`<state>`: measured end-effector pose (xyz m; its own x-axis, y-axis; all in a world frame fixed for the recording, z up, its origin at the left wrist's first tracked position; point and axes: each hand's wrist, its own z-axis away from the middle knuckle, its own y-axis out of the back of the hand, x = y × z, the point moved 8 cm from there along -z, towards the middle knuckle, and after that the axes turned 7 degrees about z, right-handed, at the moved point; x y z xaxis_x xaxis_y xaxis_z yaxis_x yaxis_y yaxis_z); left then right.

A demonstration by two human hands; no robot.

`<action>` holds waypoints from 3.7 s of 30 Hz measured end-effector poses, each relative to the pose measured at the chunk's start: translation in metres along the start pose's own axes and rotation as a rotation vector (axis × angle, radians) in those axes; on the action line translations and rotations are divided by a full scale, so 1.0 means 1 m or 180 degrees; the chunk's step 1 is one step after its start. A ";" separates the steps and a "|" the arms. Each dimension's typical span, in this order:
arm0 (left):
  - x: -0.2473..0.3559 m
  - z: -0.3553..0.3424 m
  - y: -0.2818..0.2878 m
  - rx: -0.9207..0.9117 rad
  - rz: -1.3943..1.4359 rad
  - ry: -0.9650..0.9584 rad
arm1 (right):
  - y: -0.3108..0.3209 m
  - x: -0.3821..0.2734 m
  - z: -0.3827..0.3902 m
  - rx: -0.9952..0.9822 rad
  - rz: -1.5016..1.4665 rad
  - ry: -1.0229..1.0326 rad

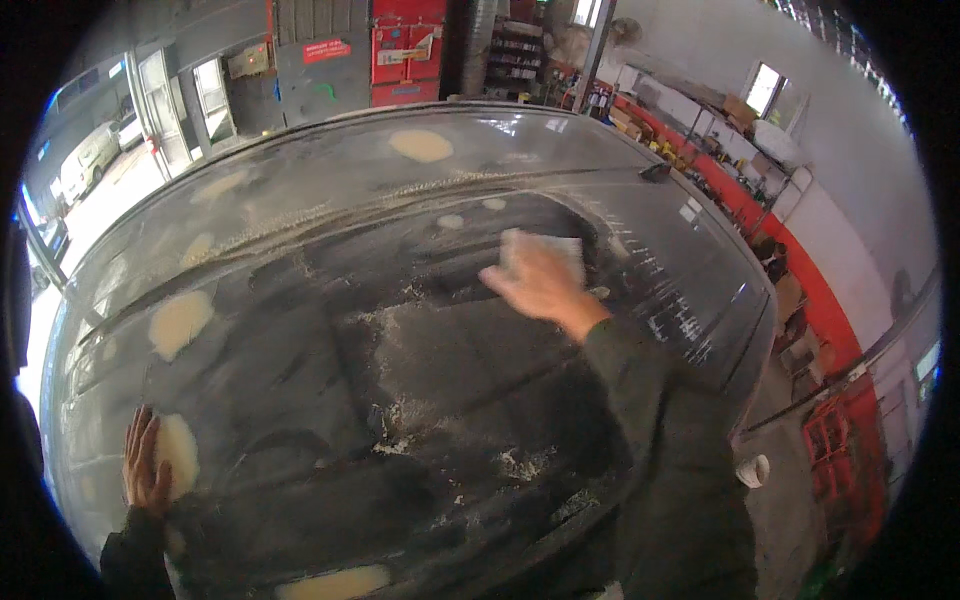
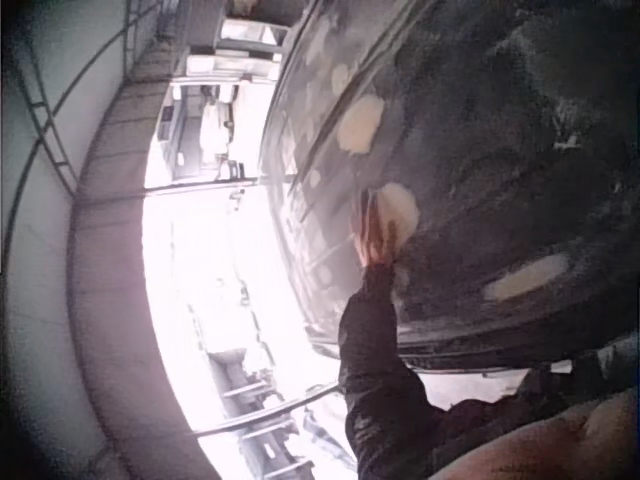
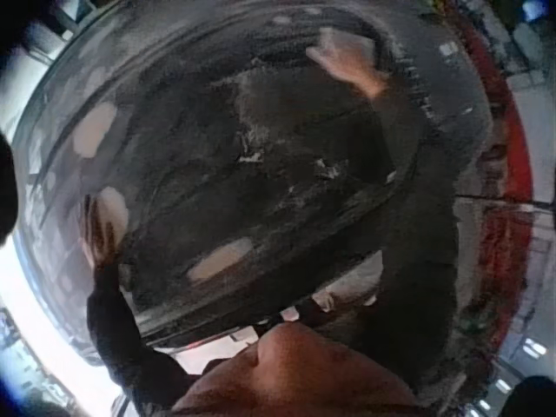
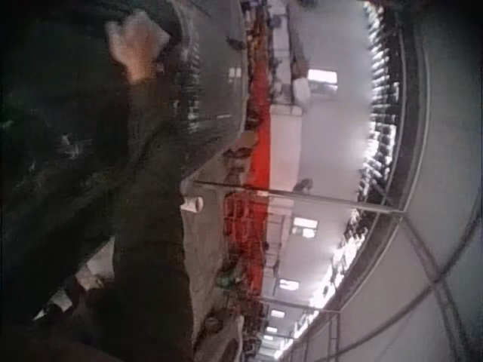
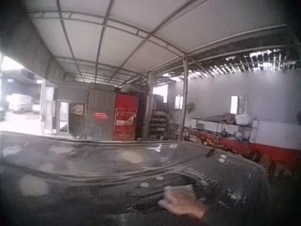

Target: The person sands multiple beige filler patches on the black hood of a car using a sanding block. The person moves the sanding block back and forth over the patches while occasionally touching the surface with the other hand.

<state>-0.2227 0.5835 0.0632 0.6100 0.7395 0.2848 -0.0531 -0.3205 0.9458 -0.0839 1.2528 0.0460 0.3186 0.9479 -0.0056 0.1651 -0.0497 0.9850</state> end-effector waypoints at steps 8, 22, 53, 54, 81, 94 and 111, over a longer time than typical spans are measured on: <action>-0.009 -0.006 -0.003 0.0064 -0.0030 -0.0130 | 0.003 -0.153 -0.012 0.0844 -0.0646 0.1231; 0.010 -0.019 -0.001 0.0041 0.0056 -0.0201 | -0.011 -0.245 -0.037 0.2112 -0.0969 0.1734; 0.008 -0.002 0.006 0.0169 0.0196 -0.0314 | 0.000 -0.325 0.022 -0.0020 -0.0248 0.2037; 0.004 0.005 0.009 0.0218 0.0181 -0.0263 | 0.002 -0.336 0.039 0.0012 -0.0161 0.2069; -0.085 0.265 0.046 0.0936 -0.0068 0.1114 | 0.004 -0.333 0.056 0.0298 -0.0259 0.1547; -0.036 0.273 0.070 0.1366 0.0358 0.0152 | 0.003 -0.318 0.046 0.0622 -0.0091 0.1196; -0.036 0.280 0.061 0.1630 0.0745 -0.0349 | 0.025 -0.610 0.222 0.0681 -0.0114 0.1303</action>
<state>-0.0263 0.3719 0.0669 0.7079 0.5573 0.4339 0.1765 -0.7344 0.6553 -0.0672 0.6036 0.0354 -0.0786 0.9943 0.0720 0.3720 -0.0378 0.9275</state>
